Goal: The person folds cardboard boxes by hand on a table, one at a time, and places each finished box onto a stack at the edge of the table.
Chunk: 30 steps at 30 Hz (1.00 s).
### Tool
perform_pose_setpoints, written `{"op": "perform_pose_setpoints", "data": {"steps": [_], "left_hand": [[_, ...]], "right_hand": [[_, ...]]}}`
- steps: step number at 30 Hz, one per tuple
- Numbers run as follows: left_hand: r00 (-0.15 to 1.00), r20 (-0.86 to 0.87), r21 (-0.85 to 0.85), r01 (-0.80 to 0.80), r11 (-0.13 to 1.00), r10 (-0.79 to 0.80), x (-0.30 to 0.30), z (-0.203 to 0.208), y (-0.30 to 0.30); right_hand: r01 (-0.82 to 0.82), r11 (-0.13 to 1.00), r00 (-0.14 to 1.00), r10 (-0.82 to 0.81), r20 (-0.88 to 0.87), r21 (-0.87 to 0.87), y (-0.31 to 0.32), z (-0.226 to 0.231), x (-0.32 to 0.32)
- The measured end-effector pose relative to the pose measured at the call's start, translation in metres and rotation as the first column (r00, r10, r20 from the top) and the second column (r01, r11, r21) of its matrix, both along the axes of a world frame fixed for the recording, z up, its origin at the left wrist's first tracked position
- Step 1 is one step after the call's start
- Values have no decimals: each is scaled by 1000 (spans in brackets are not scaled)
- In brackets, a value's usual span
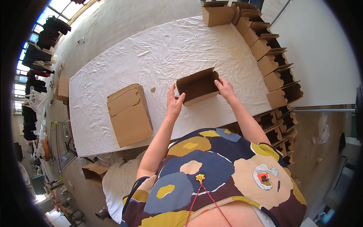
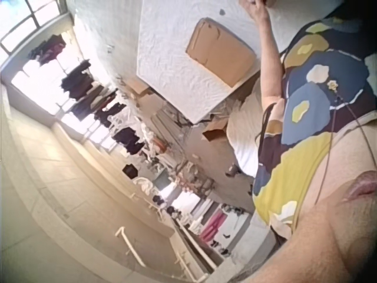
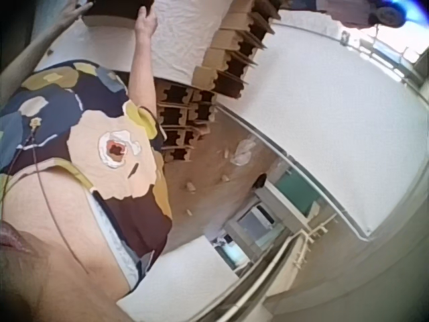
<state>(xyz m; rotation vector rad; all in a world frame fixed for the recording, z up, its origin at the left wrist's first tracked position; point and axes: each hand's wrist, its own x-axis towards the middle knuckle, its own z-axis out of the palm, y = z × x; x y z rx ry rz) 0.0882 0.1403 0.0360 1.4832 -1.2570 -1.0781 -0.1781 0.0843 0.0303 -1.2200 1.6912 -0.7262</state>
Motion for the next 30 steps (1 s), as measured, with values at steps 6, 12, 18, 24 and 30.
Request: {"op": "perform_pose_setpoints", "data": {"steps": [6, 12, 18, 24, 30], "left_hand": [[1000, -19, 56, -15, 998, 16, 4, 0, -9], [972, -235, 174, 40, 984, 3, 7, 11, -12], [853, -510, 328, 78, 942, 107, 16, -2, -18], [901, -421, 401, 83, 912, 103, 15, -7, -19], [988, -148, 341, 15, 940, 38, 9, -1, -29]], "right_hand": [[32, 980, 999, -37, -26, -198, 3, -8, -6], [19, 984, 992, 3, 126, -175, -8, -5, -16], [43, 978, 843, -146, 517, 206, -10, 14, -25], [-66, 962, 879, -70, 472, 265, -22, -3, -30], [-276, 944, 860, 158, 486, 181, -33, -18, -20]]}}
